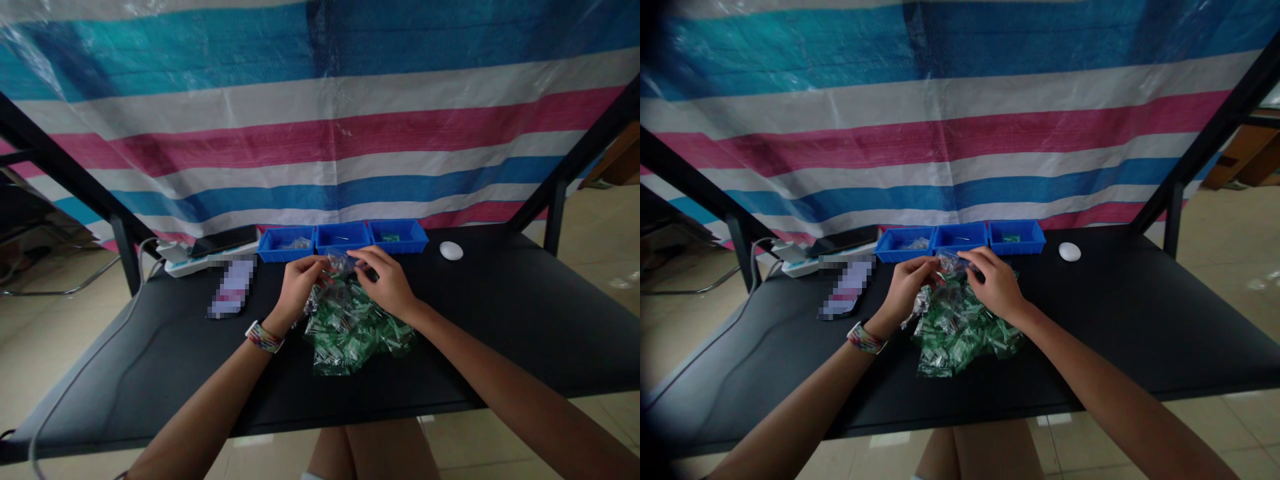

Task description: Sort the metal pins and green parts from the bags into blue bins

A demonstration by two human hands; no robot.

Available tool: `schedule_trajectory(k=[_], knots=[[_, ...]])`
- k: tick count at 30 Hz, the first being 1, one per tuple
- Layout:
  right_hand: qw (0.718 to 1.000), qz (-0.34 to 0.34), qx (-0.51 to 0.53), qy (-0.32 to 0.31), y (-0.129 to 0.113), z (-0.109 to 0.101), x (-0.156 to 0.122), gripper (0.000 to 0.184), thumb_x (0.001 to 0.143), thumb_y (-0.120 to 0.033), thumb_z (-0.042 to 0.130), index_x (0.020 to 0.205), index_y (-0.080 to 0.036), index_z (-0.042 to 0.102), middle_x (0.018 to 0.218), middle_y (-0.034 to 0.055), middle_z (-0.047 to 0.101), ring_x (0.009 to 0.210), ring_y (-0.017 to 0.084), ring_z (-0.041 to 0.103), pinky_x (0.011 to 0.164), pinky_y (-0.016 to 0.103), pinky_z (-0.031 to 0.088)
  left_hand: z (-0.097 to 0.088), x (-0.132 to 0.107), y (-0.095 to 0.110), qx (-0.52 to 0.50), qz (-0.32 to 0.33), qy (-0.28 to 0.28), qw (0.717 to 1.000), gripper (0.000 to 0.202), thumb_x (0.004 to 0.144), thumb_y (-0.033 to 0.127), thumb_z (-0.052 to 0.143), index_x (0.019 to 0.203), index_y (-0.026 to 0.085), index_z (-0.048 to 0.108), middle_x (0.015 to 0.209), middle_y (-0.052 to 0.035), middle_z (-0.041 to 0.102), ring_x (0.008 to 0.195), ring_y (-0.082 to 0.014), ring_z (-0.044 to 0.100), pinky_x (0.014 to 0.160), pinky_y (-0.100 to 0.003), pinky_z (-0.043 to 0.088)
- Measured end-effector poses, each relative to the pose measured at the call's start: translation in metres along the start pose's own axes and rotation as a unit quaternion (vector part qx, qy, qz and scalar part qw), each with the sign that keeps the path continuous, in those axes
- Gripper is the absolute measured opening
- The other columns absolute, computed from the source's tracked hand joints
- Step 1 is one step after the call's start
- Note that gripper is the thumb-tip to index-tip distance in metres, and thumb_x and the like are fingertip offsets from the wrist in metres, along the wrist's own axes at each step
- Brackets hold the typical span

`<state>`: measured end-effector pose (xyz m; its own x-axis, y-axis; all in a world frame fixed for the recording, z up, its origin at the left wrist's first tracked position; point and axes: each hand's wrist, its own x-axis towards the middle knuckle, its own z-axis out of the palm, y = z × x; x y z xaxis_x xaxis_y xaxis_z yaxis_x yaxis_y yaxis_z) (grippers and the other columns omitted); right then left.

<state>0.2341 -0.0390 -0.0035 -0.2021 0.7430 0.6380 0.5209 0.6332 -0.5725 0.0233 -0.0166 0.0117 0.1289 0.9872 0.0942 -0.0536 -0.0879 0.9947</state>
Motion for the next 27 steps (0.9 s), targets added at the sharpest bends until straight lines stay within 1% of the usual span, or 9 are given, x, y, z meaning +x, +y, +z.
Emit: schedule_trajectory(k=[2, 5, 9, 11, 14, 17, 20, 22, 27], knots=[[0.999, 0.024, -0.033, -0.012, 0.005, 0.0, 0.001, 0.034, 0.094, -0.01, 0.057, 0.123, -0.025, 0.07, 0.116, 0.0083, 0.072, 0.102, 0.024, 0.071, 0.094, 0.04, 0.058, -0.005, 0.004, -0.002, -0.029, -0.016, 0.039, 0.999, 0.031, 0.081, 0.043, 0.076, 0.092, 0.015, 0.079, 0.085, -0.0086, 0.079, 0.06, -0.0166, 0.069, 0.053, -0.025, 0.048], [0.993, 0.044, -0.102, -0.049, 0.015, 0.001, 0.0, 0.027, 0.091, -0.01, 0.061, 0.112, -0.024, 0.072, 0.11, 0.0082, 0.074, 0.108, 0.027, 0.068, 0.097, 0.043, 0.056, -0.015, 0.012, -0.005, -0.073, -0.033, 0.11, 0.991, 0.032, 0.08, 0.041, 0.076, 0.097, 0.014, 0.077, 0.094, -0.01, 0.08, 0.062, -0.0157, 0.071, 0.054, -0.023, 0.05], [0.982, 0.046, -0.157, -0.094, 0.028, 0.004, -0.003, 0.029, 0.09, -0.011, 0.067, 0.116, -0.021, 0.073, 0.115, 0.0107, 0.074, 0.112, 0.03, 0.064, 0.1, 0.047, 0.053, -0.025, 0.019, -0.005, -0.103, -0.044, 0.173, 0.979, 0.032, 0.083, 0.036, 0.074, 0.106, 0.014, 0.075, 0.107, -0.0119, 0.08, 0.066, -0.0142, 0.074, 0.056, -0.021, 0.052], [0.981, 0.037, -0.161, -0.106, 0.031, 0.005, -0.003, 0.032, 0.09, -0.012, 0.068, 0.12, -0.02, 0.074, 0.116, 0.011, 0.074, 0.112, 0.029, 0.063, 0.101, 0.048, 0.053, -0.027, 0.021, -0.004, -0.124, -0.042, 0.181, 0.975, 0.035, 0.086, 0.037, 0.07, 0.111, 0.013, 0.073, 0.119, -0.0144, 0.078, 0.071, -0.0152, 0.076, 0.058, -0.022, 0.053], [0.98, 0.024, -0.168, -0.107, 0.034, 0.003, -0.003, 0.036, 0.09, -0.012, 0.07, 0.124, -0.021, 0.074, 0.113, 0.0105, 0.075, 0.109, 0.03, 0.061, 0.1, 0.048, 0.053, -0.028, 0.021, -0.003, -0.165, -0.035, 0.167, 0.971, 0.039, 0.092, 0.039, 0.059, 0.121, 0.015, 0.07, 0.137, -0.0165, 0.071, 0.079, -0.0181, 0.079, 0.062, -0.024, 0.056], [0.979, 0.012, -0.175, -0.108, 0.034, 0.001, 0.0, 0.026, 0.09, -0.012, 0.072, 0.113, -0.022, 0.079, 0.105, 0.0098, 0.076, 0.105, 0.03, 0.061, 0.097, 0.048, 0.052, -0.028, 0.021, -0.005, -0.172, -0.024, 0.147, 0.974, 0.045, 0.091, 0.036, 0.056, 0.129, 0.016, 0.068, 0.145, -0.0163, 0.066, 0.083, -0.0195, 0.079, 0.063, -0.024, 0.056], [0.98, -0.001, -0.171, -0.106, 0.032, -0.002, 0.002, 0.014, 0.091, -0.014, 0.073, 0.099, -0.022, 0.081, 0.098, 0.0093, 0.076, 0.101, 0.029, 0.06, 0.093, 0.046, 0.052, -0.027, 0.021, -0.007, -0.154, -0.015, 0.133, 0.979, 0.046, 0.087, 0.035, 0.059, 0.127, 0.015, 0.07, 0.142, -0.0177, 0.068, 0.084, -0.0198, 0.079, 0.063, -0.024, 0.055], [0.983, -0.004, -0.157, -0.093, 0.031, -0.004, 0.004, 0.011, 0.092, -0.015, 0.072, 0.093, -0.022, 0.081, 0.094, 0.009, 0.075, 0.099, 0.028, 0.06, 0.091, 0.045, 0.051, -0.026, 0.02, -0.008, -0.14, -0.011, 0.127, 0.982, 0.044, 0.085, 0.036, 0.061, 0.122, 0.014, 0.072, 0.135, -0.0172, 0.072, 0.083, -0.0195, 0.079, 0.064, -0.024, 0.054], [0.997, 0.011, -0.071, -0.039, 0.027, -0.009, 0.009, 0.018, 0.095, -0.018, 0.063, 0.082, -0.022, 0.075, 0.088, 0.0069, 0.072, 0.09, 0.025, 0.064, 0.085, 0.039, 0.051, -0.024, 0.019, -0.01, -0.098, 0.023, 0.113, 0.988, 0.029, 0.082, 0.035, 0.067, 0.102, 0.015, 0.073, 0.102, -0.0079, 0.078, 0.07, -0.0158, 0.074, 0.061, -0.023, 0.051]])
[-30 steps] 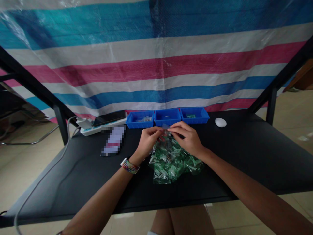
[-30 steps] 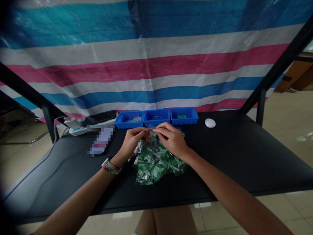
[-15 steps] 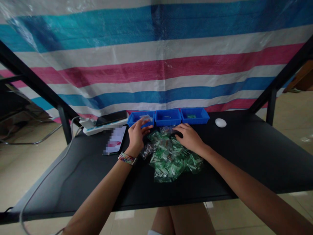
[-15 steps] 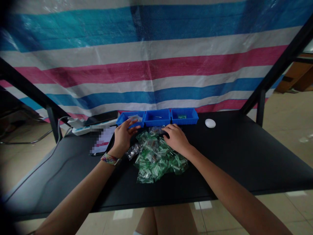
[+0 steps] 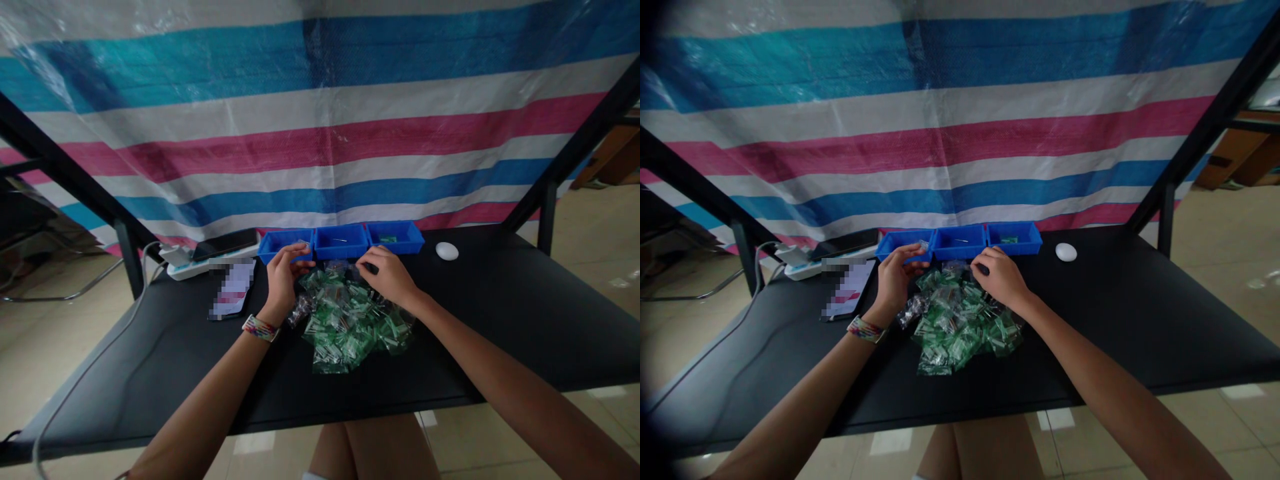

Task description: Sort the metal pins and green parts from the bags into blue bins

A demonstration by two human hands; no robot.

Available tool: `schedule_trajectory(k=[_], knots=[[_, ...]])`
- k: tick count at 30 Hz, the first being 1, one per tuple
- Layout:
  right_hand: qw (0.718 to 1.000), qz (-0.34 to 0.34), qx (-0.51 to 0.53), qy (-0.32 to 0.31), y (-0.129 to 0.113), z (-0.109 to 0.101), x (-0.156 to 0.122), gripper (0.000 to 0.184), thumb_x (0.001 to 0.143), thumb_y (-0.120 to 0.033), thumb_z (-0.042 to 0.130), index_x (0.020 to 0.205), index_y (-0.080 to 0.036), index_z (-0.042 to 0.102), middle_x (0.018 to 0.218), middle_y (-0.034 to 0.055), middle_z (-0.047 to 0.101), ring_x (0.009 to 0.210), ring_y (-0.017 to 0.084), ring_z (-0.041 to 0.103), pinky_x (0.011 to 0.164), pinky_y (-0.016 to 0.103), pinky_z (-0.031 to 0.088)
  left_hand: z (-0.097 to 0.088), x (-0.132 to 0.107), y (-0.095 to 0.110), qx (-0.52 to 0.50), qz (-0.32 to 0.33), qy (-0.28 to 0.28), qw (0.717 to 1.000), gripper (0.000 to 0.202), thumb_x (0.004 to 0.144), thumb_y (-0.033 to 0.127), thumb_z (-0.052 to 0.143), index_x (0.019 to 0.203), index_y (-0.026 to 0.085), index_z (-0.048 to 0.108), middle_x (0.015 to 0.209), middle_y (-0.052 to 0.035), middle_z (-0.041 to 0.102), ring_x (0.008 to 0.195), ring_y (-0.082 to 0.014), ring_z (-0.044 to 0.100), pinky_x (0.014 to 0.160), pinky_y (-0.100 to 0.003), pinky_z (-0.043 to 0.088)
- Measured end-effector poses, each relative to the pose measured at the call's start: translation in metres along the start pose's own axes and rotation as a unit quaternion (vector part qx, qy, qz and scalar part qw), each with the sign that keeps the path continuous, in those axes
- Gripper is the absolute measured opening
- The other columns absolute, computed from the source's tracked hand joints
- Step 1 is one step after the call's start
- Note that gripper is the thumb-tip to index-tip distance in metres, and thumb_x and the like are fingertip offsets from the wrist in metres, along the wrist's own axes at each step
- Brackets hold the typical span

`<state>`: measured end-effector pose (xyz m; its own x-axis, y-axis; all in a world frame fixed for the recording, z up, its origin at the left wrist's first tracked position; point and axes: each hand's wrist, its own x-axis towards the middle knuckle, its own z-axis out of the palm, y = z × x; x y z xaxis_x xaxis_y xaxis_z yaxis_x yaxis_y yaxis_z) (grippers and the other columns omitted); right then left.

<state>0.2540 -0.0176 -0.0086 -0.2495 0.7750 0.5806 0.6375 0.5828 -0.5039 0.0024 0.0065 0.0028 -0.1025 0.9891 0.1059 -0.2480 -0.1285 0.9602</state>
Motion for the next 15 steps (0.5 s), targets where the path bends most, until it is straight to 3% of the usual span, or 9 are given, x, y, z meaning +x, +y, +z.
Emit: schedule_trajectory(k=[4, 7, 11, 15], knots=[[0.979, 0.097, 0.18, 0.025, -0.003, 0.001, 0.003, 0.019, 0.097, -0.033, 0.064, 0.082, -0.022, 0.069, 0.078, 0.0026, 0.068, 0.069, 0.019, 0.065, 0.067, 0.033, 0.052, 0.007, -0.007, 0.002, 0.052, 0.037, -0.06, 0.996, 0.021, 0.084, 0.036, 0.068, 0.094, 0.017, 0.072, 0.083, -0.0022, 0.071, 0.063, -0.0141, 0.067, 0.058, -0.024, 0.048], [0.917, 0.194, 0.349, -0.001, -0.008, 0.005, 0.004, 0.029, 0.093, -0.048, 0.068, 0.085, -0.021, 0.067, 0.075, 0.0006, 0.068, 0.057, 0.016, 0.064, 0.055, 0.029, 0.052, 0.015, -0.017, 0.004, 0.12, 0.056, -0.13, 0.983, 0.027, 0.088, 0.042, 0.07, 0.096, 0.017, 0.073, 0.084, -0.0029, 0.07, 0.069, -0.0159, 0.067, 0.059, -0.025, 0.048], [0.855, 0.25, 0.454, -0.016, -0.015, 0.009, 0.003, 0.037, 0.082, -0.053, 0.08, 0.09, -0.019, 0.07, 0.082, 0.0027, 0.074, 0.061, 0.016, 0.07, 0.059, 0.029, 0.059, 0.023, -0.027, 0.001, 0.179, 0.058, -0.199, 0.962, 0.031, 0.089, 0.046, 0.073, 0.097, 0.016, 0.073, 0.086, -0.0039, 0.072, 0.075, -0.0172, 0.066, 0.064, -0.025, 0.048], [0.837, 0.254, 0.482, -0.041, -0.02, 0.009, 0.001, 0.037, 0.079, -0.046, 0.084, 0.102, -0.019, 0.072, 0.085, 0.004, 0.077, 0.064, 0.017, 0.074, 0.063, 0.031, 0.062, 0.023, -0.028, -0.002, 0.166, 0.059, -0.217, 0.96, 0.03, 0.089, 0.046, 0.075, 0.093, 0.016, 0.07, 0.076, -0.0026, 0.071, 0.07, -0.016, 0.065, 0.065, -0.025, 0.047]])
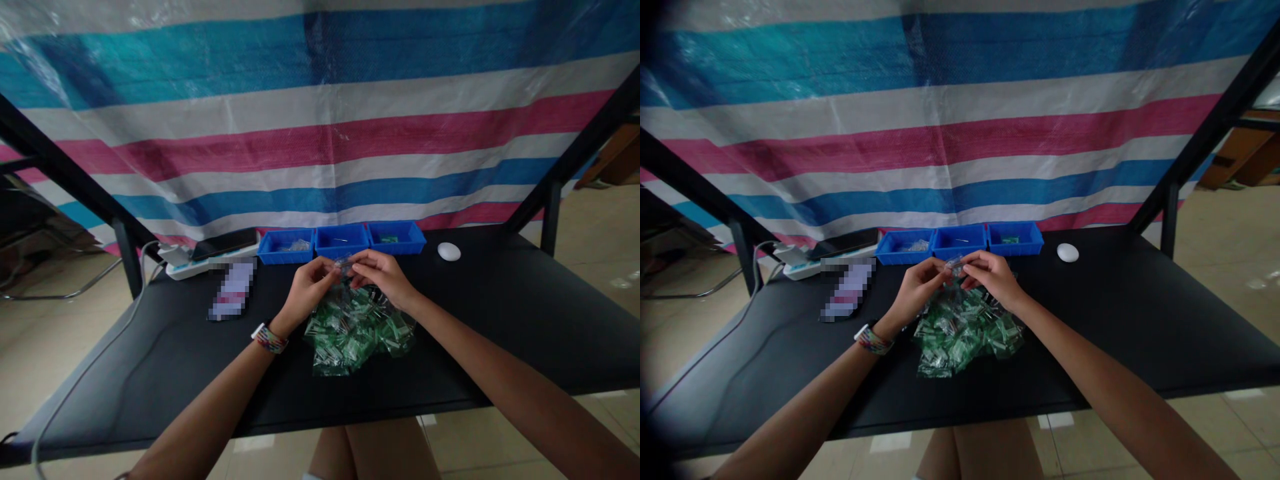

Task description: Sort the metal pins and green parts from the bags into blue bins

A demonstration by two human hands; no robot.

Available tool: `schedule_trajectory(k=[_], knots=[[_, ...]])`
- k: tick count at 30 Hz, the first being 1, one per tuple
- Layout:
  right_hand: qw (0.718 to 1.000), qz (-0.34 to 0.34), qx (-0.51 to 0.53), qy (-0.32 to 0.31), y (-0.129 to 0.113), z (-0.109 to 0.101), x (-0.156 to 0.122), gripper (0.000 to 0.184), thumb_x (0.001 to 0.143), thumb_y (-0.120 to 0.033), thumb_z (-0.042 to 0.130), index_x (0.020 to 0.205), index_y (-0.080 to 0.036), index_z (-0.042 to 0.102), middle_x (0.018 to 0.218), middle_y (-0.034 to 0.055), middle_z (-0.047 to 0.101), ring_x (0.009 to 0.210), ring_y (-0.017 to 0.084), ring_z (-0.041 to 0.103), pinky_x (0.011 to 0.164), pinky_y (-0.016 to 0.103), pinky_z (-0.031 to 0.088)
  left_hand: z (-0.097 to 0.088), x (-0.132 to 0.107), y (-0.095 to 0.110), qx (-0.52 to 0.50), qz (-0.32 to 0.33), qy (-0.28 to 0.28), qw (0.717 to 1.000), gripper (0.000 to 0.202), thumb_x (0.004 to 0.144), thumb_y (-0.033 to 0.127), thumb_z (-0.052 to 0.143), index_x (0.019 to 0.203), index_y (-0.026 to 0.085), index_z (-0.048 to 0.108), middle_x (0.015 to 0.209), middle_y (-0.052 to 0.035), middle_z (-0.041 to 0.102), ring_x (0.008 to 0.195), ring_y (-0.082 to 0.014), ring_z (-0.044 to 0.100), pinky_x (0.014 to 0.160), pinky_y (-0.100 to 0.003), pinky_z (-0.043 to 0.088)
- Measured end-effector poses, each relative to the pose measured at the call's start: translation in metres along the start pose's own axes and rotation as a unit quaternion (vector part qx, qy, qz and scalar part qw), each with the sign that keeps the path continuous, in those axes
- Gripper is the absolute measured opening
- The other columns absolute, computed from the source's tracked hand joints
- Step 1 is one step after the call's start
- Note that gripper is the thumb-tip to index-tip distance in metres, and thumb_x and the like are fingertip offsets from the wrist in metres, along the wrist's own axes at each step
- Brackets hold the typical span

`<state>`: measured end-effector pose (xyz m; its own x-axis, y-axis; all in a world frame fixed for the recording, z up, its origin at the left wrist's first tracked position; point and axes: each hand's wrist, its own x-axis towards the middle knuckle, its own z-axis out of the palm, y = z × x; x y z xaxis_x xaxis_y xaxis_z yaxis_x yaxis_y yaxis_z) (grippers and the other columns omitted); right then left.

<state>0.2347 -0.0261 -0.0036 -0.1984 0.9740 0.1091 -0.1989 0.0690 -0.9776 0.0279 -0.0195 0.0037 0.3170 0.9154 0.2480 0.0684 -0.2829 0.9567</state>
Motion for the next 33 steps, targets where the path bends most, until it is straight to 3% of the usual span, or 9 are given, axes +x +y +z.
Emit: schedule_trajectory(k=[3, 12, 18, 27, 30, 33], knots=[[1.0, -0.011, -0.024, -0.011, -0.001, 0.001, -0.001, 0.034, 0.081, -0.041, 0.082, 0.107, -0.021, 0.072, 0.088, 0.004, 0.078, 0.065, 0.017, 0.074, 0.061, 0.03, 0.061, -0.001, 0.0, 0.002, -0.005, -0.006, 0.004, 1.0, 0.028, 0.087, 0.043, 0.076, 0.089, 0.015, 0.069, 0.07, -0.0007, 0.068, 0.062, -0.0133, 0.06, 0.059, -0.023, 0.044], [0.998, -0.032, -0.058, -0.011, -0.001, 0.004, -0.002, 0.031, 0.081, -0.045, 0.082, 0.094, -0.018, 0.075, 0.08, 0.0041, 0.077, 0.06, 0.017, 0.071, 0.057, 0.03, 0.058, -0.002, -0.001, 0.006, -0.015, -0.014, -0.009, 1.0, 0.029, 0.088, 0.044, 0.073, 0.082, 0.016, 0.066, 0.067, 0.0007, 0.063, 0.058, -0.0122, 0.056, 0.056, -0.023, 0.042], [0.995, -0.071, -0.063, 0.032, -0.004, 0.005, -0.002, 0.031, 0.079, -0.046, 0.085, 0.092, -0.018, 0.078, 0.079, 0.0055, 0.079, 0.055, 0.016, 0.071, 0.056, 0.03, 0.058, -0.006, 0.0, 0.003, 0.006, -0.016, 0.005, 1.0, 0.052, 0.096, 0.048, 0.057, 0.054, 0.018, 0.057, 0.049, -0.0006, 0.053, 0.049, -0.0118, 0.05, 0.054, -0.026, 0.037], [0.974, -0.161, -0.145, 0.067, -0.004, 0.011, -0.01, 0.021, 0.09, -0.04, 0.077, 0.096, -0.02, 0.081, 0.085, 0.0057, 0.081, 0.062, 0.019, 0.077, 0.058, 0.029, 0.058, -0.005, 0.0, 0.001, -0.031, -0.077, -0.042, 0.996, 0.061, 0.097, 0.061, 0.052, 0.077, 0.011, 0.08, 0.053, -0.0058, 0.062, 0.047, -0.013, 0.054, 0.053, -0.026, 0.04], [0.955, -0.21, -0.198, 0.062, -0.007, 0.013, -0.014, 0.015, 0.095, -0.033, 0.072, 0.098, -0.022, 0.081, 0.084, 0.0043, 0.08, 0.065, 0.019, 0.077, 0.062, 0.03, 0.06, -0.005, 0.001, 0.001, -0.04, -0.093, -0.049, 0.994, 0.065, 0.098, 0.064, 0.05, 0.084, 0.01, 0.082, 0.056, -0.0076, 0.066, 0.048, -0.0134, 0.055, 0.053, -0.026, 0.041], [0.92, -0.289, -0.262, 0.04, -0.01, 0.013, -0.016, 0.013, 0.098, -0.026, 0.069, 0.101, -0.024, 0.081, 0.09, 0.0049, 0.079, 0.078, 0.019, 0.077, 0.072, 0.032, 0.061, -0.006, 0.001, 0.0, -0.054, -0.098, -0.052, 0.992, 0.067, 0.097, 0.067, 0.049, 0.082, 0.01, 0.08, 0.059, -0.0087, 0.068, 0.051, -0.014, 0.058, 0.052, -0.026, 0.041]])
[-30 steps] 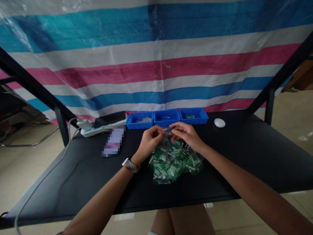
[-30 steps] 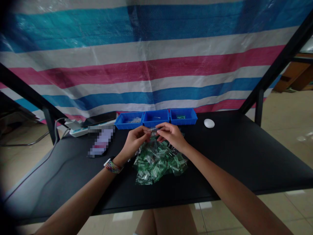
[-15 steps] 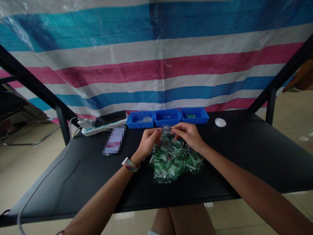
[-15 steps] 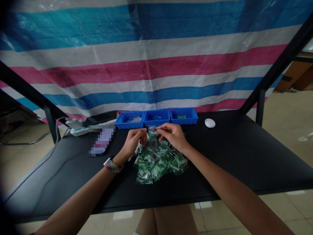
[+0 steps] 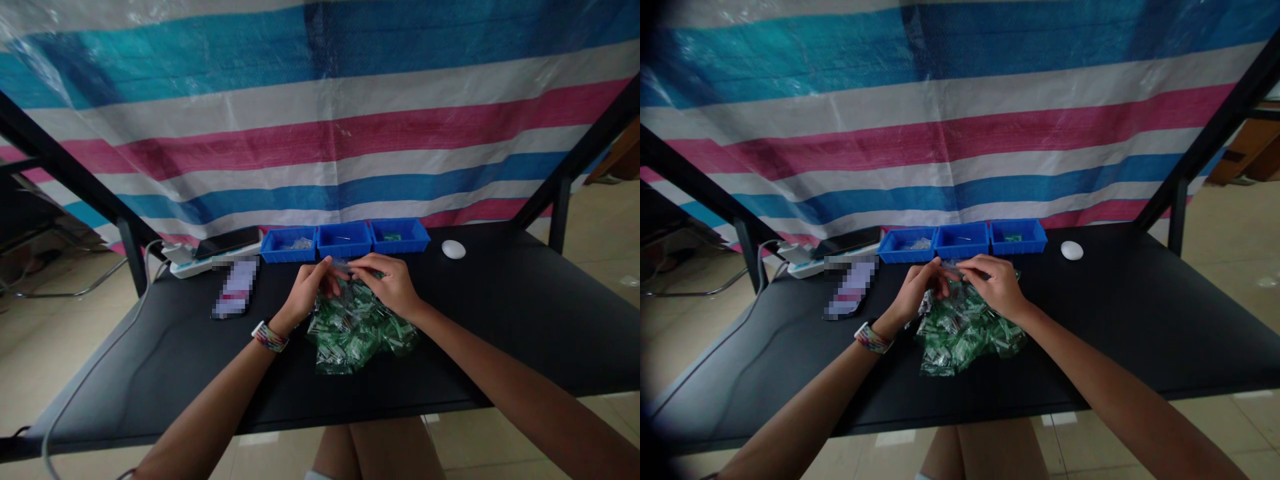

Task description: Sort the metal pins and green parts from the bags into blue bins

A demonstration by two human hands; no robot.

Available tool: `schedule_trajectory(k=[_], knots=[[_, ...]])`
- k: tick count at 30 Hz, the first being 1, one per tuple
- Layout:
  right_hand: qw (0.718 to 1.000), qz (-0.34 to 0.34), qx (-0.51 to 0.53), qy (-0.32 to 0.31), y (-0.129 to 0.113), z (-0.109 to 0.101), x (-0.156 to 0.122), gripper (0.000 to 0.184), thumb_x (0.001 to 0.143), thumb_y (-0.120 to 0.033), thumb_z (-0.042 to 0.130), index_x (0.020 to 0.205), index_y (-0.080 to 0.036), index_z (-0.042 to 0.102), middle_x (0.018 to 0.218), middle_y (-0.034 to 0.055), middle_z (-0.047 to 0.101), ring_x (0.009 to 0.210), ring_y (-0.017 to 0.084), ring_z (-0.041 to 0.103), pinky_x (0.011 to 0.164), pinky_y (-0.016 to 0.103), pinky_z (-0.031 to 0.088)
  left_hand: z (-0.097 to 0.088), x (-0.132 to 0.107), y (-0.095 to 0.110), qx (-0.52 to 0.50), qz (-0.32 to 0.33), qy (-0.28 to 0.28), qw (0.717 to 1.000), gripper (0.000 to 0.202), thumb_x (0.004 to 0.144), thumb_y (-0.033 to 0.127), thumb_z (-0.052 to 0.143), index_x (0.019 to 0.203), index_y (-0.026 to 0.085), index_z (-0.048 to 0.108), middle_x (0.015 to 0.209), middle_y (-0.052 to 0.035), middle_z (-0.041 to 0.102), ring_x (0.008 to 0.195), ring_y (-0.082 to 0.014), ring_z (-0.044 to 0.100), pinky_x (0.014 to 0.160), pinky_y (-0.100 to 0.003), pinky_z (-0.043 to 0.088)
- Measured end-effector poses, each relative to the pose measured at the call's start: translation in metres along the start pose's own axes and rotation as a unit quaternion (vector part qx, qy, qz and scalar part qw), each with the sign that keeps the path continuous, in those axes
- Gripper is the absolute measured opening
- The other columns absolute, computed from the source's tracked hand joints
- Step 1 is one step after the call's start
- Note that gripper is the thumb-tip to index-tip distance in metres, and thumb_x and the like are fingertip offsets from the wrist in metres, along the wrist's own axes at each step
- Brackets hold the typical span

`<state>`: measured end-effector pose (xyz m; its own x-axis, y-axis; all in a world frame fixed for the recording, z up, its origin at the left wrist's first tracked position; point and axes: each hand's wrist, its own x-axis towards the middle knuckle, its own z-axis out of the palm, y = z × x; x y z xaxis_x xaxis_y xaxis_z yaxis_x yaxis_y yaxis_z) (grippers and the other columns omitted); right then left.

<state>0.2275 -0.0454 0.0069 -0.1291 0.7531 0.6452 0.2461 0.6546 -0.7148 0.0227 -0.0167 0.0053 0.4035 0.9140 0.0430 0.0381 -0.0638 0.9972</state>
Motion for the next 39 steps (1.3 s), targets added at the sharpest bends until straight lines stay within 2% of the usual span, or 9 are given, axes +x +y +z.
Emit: schedule_trajectory(k=[4, 9, 14, 17, 20, 25, 28, 33, 39], knots=[[0.995, -0.082, -0.05, -0.011, 0.001, -0.001, 0.001, 0.013, 0.098, -0.021, 0.069, 0.101, -0.025, 0.081, 0.101, 0.0067, 0.076, 0.094, 0.02, 0.074, 0.082, 0.036, 0.061, -0.001, 0.001, -0.002, -0.031, 0.005, -0.005, 0.999, 0.061, 0.096, 0.065, 0.053, 0.078, 0.012, 0.077, 0.063, -0.0076, 0.069, 0.052, -0.0141, 0.059, 0.052, -0.025, 0.042], [0.996, -0.07, -0.062, -0.008, 0.006, -0.001, 0.0, 0.013, 0.097, -0.022, 0.07, 0.1, -0.026, 0.081, 0.112, 0.0084, 0.07, 0.094, 0.021, 0.072, 0.085, 0.04, 0.061, 0.001, -0.001, 0.003, -0.028, 0.025, 0.009, 0.999, 0.034, 0.087, 0.047, 0.069, 0.077, 0.015, 0.072, 0.066, -0.004, 0.07, 0.055, -0.0136, 0.06, 0.055, -0.025, 0.045], [1.0, 0.021, -0.009, -0.016, 0.005, -0.001, -0.001, 0.017, 0.094, -0.028, 0.071, 0.108, -0.029, 0.079, 0.125, 0.0098, 0.067, 0.103, 0.024, 0.07, 0.079, 0.038, 0.064, 0.004, -0.002, 0.009, -0.008, 0.043, 0.027, 0.999, 0.028, 0.086, 0.042, 0.07, 0.074, 0.017, 0.068, 0.066, -0.0019, 0.069, 0.056, -0.0135, 0.061, 0.056, -0.024, 0.045], [0.99, 0.11, 0.09, -0.004, 0.006, 0.001, 0.0, 0.028, 0.094, -0.034, 0.069, 0.121, -0.027, 0.073, 0.122, 0.0094, 0.068, 0.091, 0.02, 0.071, 0.073, 0.034, 0.064, 0.004, -0.002, 0.009, -0.004, 0.045, 0.035, 0.998, 0.029, 0.086, 0.043, 0.07, 0.075, 0.017, 0.067, 0.068, -0.0016, 0.07, 0.057, -0.0137, 0.062, 0.057, -0.025, 0.045], [0.959, 0.194, 0.206, -0.002, 0.011, 0.002, 0.001, 0.041, 0.09, -0.041, 0.073, 0.127, -0.025, 0.066, 0.109, 0.0063, 0.069, 0.075, 0.017, 0.072, 0.064, 0.032, 0.063, 0.003, -0.002, 0.008, -0.007, 0.049, 0.035, 0.998, 0.028, 0.087, 0.043, 0.071, 0.079, 0.017, 0.068, 0.07, -0.0016, 0.071, 0.058, -0.014, 0.063, 0.057, -0.025, 0.046], [0.933, 0.258, 0.252, -0.02, 0.015, 0.004, 0.003, 0.036, 0.082, -0.046, 0.081, 0.105, -0.021, 0.069, 0.084, 0.0007, 0.069, 0.064, 0.016, 0.07, 0.058, 0.031, 0.062, 0.005, -0.002, 0.008, 0.023, 0.05, 0.01, 0.998, 0.03, 0.089, 0.045, 0.069, 0.08, 0.016, 0.07, 0.074, -0.0026, 0.072, 0.061, -0.0147, 0.065, 0.059, -0.025, 0.046], [0.945, 0.244, 0.218, -0.006, 0.016, 0.006, 0.003, 0.034, 0.08, -0.049, 0.083, 0.092, -0.02, 0.069, 0.075, 0.0001, 0.069, 0.059, 0.016, 0.067, 0.056, 0.03, 0.06, 0.006, -0.003, 0.006, 0.056, 0.048, 0.003, 0.997, 0.036, 0.092, 0.048, 0.066, 0.074, 0.017, 0.067, 0.066, -0.0012, 0.067, 0.058, -0.0138, 0.061, 0.057, -0.024, 0.043], [0.979, 0.165, 0.122, 0.02, 0.011, 0.004, 0.001, 0.027, 0.09, -0.048, 0.075, 0.093, -0.022, 0.071, 0.077, 0.0015, 0.07, 0.062, 0.017, 0.068, 0.059, 0.031, 0.057, 0.004, -0.003, 0.0, 0.088, 0.047, 0.036, 0.994, 0.061, 0.098, 0.058, 0.055, 0.051, 0.018, 0.051, 0.045, 0.0011, 0.047, 0.046, -0.0103, 0.044, 0.05, -0.025, 0.032], [0.998, -0.016, -0.055, -0.013, 0.0, -0.003, -0.003, 0.015, 0.1, -0.03, 0.063, 0.101, -0.028, 0.078, 0.1, 0.0071, 0.075, 0.091, 0.024, 0.072, 0.084, 0.042, 0.061, 0.002, -0.002, 0.002, 0.005, 0.018, 0.03, 0.999, 0.064, 0.097, 0.066, 0.049, 0.065, 0.015, 0.07, 0.053, -0.0056, 0.061, 0.047, -0.014, 0.054, 0.051, -0.027, 0.041]])
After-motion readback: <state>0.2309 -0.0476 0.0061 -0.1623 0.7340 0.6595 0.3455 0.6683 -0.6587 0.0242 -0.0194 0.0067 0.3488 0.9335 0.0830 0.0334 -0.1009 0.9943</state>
